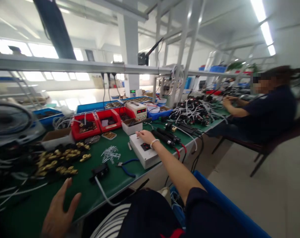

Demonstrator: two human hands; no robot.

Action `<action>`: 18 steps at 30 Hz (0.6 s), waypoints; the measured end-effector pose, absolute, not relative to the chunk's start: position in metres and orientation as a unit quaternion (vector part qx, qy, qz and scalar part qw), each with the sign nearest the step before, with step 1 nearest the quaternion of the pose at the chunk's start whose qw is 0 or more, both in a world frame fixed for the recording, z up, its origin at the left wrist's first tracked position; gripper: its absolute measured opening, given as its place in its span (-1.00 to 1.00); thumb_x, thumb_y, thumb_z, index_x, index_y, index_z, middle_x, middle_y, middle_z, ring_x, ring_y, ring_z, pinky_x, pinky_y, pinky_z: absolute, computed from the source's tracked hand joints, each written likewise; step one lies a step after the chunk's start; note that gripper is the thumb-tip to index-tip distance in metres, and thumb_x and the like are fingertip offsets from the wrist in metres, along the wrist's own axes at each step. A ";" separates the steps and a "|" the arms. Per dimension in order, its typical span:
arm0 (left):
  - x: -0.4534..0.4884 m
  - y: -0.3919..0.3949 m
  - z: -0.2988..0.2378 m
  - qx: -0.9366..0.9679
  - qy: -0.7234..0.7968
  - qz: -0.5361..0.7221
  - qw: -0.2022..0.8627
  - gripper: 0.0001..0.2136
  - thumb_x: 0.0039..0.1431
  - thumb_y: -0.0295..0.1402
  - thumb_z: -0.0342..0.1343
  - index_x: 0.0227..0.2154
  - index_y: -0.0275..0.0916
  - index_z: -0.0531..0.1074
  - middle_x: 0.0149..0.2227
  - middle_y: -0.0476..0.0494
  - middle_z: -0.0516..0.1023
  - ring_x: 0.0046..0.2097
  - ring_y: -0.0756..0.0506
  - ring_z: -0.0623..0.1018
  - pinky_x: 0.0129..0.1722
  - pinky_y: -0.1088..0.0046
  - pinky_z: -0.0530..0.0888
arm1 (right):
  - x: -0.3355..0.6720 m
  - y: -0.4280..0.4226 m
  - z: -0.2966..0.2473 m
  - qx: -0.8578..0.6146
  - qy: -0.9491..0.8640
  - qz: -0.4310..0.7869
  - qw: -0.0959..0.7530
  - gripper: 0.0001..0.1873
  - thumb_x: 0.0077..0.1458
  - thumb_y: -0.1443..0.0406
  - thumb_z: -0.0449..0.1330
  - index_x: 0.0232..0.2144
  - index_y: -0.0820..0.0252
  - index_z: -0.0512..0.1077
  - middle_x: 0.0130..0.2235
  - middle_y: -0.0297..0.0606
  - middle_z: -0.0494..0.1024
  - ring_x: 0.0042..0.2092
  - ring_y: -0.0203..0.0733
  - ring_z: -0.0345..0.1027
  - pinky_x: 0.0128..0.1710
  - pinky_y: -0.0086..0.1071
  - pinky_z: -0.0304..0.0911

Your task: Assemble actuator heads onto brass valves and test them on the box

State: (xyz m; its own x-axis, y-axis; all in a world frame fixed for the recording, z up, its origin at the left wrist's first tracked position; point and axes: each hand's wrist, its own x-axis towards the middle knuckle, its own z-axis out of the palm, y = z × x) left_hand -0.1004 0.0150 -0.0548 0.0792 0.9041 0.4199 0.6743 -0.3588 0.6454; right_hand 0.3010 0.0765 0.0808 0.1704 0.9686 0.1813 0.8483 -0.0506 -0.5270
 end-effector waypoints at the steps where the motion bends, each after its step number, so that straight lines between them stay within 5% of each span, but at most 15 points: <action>1: -0.099 0.011 -0.048 0.719 0.549 0.402 0.139 -0.29 0.24 0.08 -0.12 0.31 -0.28 0.08 0.24 -0.36 0.32 0.26 -0.36 0.32 0.25 -0.13 0.27 | 0.300 0.077 0.081 -0.716 -0.634 0.115 0.269 -0.72 0.31 0.14 0.16 -0.21 0.28 0.48 -0.16 -0.22 0.54 -0.11 -0.12 0.45 -0.04 -0.13 0.36; 4: -0.094 0.009 -0.037 0.756 0.518 0.385 0.107 -0.33 0.31 -0.01 -0.11 0.35 -0.28 -0.02 0.30 -0.40 0.23 0.30 -0.32 0.27 0.23 -0.07 0.30 | 0.302 0.083 0.081 -0.719 -0.628 0.122 0.272 -0.70 0.32 0.13 0.15 -0.25 0.29 0.48 -0.17 -0.22 0.55 -0.10 -0.11 0.45 -0.01 -0.12 0.33; 7: -0.092 0.011 -0.035 0.822 0.453 0.329 0.102 -0.45 0.32 -0.09 -0.04 0.30 -0.17 0.15 0.35 -0.33 0.13 0.33 -0.32 0.23 0.23 -0.06 0.31 | 0.305 0.086 0.081 -0.722 -0.624 0.120 0.274 -0.68 0.33 0.14 0.13 -0.30 0.28 0.50 -0.20 -0.23 0.57 -0.11 -0.12 0.45 -0.01 -0.13 0.30; 11: -0.088 0.010 -0.034 0.848 0.430 0.288 0.115 -0.64 0.25 -0.14 0.11 0.07 -0.08 0.47 0.22 -0.23 0.38 0.24 -0.31 0.36 0.22 -0.05 0.34 | 0.303 0.084 0.084 -0.728 -0.619 0.106 0.275 -0.64 0.34 0.19 0.07 -0.34 0.29 0.56 -0.21 -0.16 0.62 -0.13 -0.07 0.47 -0.07 -0.27 0.27; 18: -0.087 0.020 -0.027 0.795 0.501 0.327 0.098 -0.76 0.34 -0.29 -0.01 -0.08 -0.23 0.49 0.10 -0.24 0.49 0.14 -0.18 0.46 0.18 0.14 0.43 | 0.294 0.076 0.094 -0.726 -0.624 0.098 0.272 -0.54 0.35 0.21 0.01 -0.25 0.45 0.61 -0.14 0.09 0.61 -0.14 -0.06 0.47 -0.15 -0.32 0.21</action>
State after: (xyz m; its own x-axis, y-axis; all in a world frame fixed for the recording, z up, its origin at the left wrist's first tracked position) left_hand -0.0874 0.0203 -0.0270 0.2828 0.8616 0.4214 0.7327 -0.4776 0.4848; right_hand 0.2942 0.0762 0.0936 0.2028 0.9592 0.1971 0.8527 -0.0740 -0.5171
